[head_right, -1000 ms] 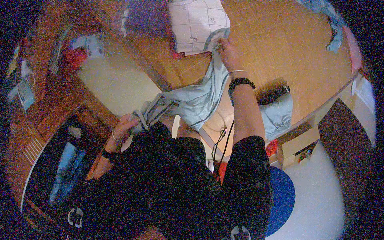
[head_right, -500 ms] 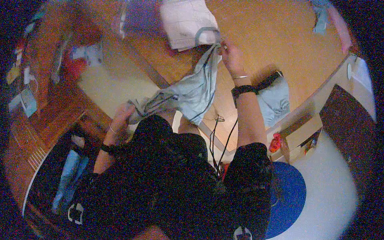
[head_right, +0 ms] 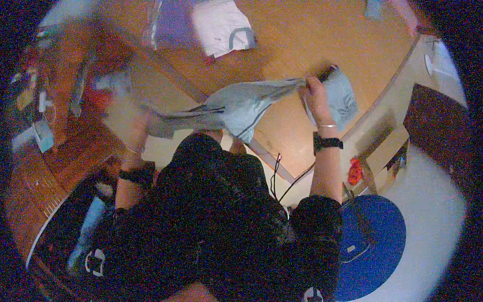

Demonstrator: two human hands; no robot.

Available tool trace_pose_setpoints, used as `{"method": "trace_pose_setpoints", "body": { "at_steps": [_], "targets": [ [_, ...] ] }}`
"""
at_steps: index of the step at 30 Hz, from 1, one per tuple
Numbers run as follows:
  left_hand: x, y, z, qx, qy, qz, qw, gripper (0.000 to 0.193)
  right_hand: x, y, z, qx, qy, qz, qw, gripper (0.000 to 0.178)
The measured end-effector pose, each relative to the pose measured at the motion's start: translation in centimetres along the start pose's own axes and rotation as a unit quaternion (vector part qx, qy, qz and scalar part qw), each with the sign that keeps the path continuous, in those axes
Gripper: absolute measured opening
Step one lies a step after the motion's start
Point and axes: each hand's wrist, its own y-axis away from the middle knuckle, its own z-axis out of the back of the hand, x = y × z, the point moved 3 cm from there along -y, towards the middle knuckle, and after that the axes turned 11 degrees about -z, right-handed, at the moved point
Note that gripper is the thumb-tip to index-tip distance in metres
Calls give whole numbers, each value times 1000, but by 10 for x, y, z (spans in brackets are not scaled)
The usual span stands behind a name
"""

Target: Fold various items of clothing including pants and shirts on a flat surface.

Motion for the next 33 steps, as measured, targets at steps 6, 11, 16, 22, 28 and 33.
{"method": "trace_pose_setpoints", "body": {
  "at_steps": [6, 11, 16, 22, 28, 33],
  "targets": [
    [-86, 7, 0, -47, -41, -211, 975, 20, -41, 73, 88, -73, 2, -91, 993, 26],
    [-151, 29, -5, -36, -263, -381, 886, 17, -39, 129, 156, -150, -92, -104, 979, 23],
    [-195, 59, -7, -108, -309, -430, 841, 15, 9, 185, 202, -300, -183, -79, 933, 20],
    [-208, 69, -40, -106, -396, -479, 776, 17, 13, 224, 196, -318, -166, -68, 931, 17],
    [-223, 88, -39, -117, -342, -543, 758, 16, 26, 288, 229, -455, -267, -87, 845, 12],
    [-247, 88, -53, -92, -442, -557, 697, 15, 42, 286, 238, -465, -231, -108, 848, 13]
  ]
}}
